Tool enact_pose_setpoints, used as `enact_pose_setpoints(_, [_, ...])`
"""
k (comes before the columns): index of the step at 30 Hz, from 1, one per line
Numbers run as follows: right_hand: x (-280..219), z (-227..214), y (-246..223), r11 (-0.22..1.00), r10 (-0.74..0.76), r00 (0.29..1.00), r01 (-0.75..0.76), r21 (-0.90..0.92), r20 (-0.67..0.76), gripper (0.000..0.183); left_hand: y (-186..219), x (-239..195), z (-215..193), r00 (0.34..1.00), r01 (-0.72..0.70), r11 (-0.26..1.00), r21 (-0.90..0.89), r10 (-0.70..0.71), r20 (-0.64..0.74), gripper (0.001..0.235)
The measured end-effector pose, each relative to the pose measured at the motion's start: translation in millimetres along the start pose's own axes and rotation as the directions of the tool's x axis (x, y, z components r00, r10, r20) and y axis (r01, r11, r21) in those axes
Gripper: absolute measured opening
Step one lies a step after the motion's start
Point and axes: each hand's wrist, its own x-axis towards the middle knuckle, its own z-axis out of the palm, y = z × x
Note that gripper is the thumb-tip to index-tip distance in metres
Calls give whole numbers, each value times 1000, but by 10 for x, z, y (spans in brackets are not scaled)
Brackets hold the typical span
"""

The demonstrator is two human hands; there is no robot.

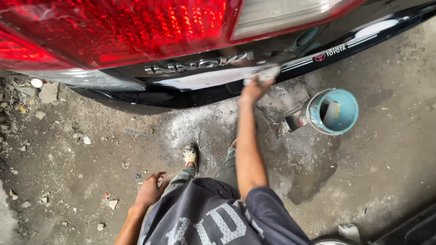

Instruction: The person scrubs the rear bumper and tailgate of a black car using a soapy cloth. They repeatedly wipe the vehicle's surface, wring out the cloth, and dip it into a bucket of water to continue cleaning the lower sections.

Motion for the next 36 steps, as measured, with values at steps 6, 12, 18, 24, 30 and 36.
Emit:
enact_pose_setpoints(6, [-1847, 464, 467, 946, 58, 987, -5, -326, 152, 82, -466, 95, 39, 999, 24, 999, 25, -24, 21, 49])
enact_pose_setpoints(12, [-2047, 17, -183, 801, 597, 701, -541, -256, 390, 82, -458, 298, -115, 996, -90, 995, 38, 90, -4, 50])
enact_pose_setpoints(18, [-2058, -845, -792, 859, 430, 522, -488, -155, 737, 52, 702, 542, -560, 976, 113, 573, -812, 90, 199, 49])
enact_pose_setpoints(24, [-2061, -1275, -1520, 796, -94, 695, 482, -366, 713, 65, 1390, 976, -458, 707, 265, 7, -964, 678, 199, 51])
enact_pose_setpoints(30, [-2165, -1664, -1407, 897, 373, 768, -441, 8, 520, 63, 2352, 771, -466, 865, -64, 461, -885, 468, 181, 48])
enact_pose_setpoints(36, [-741, -1596, -1401, 591, 397, 763, -638, 494, 510, 47, 3452, 590, -1148, 378, -889, 449, 92, 832, -406, 60])
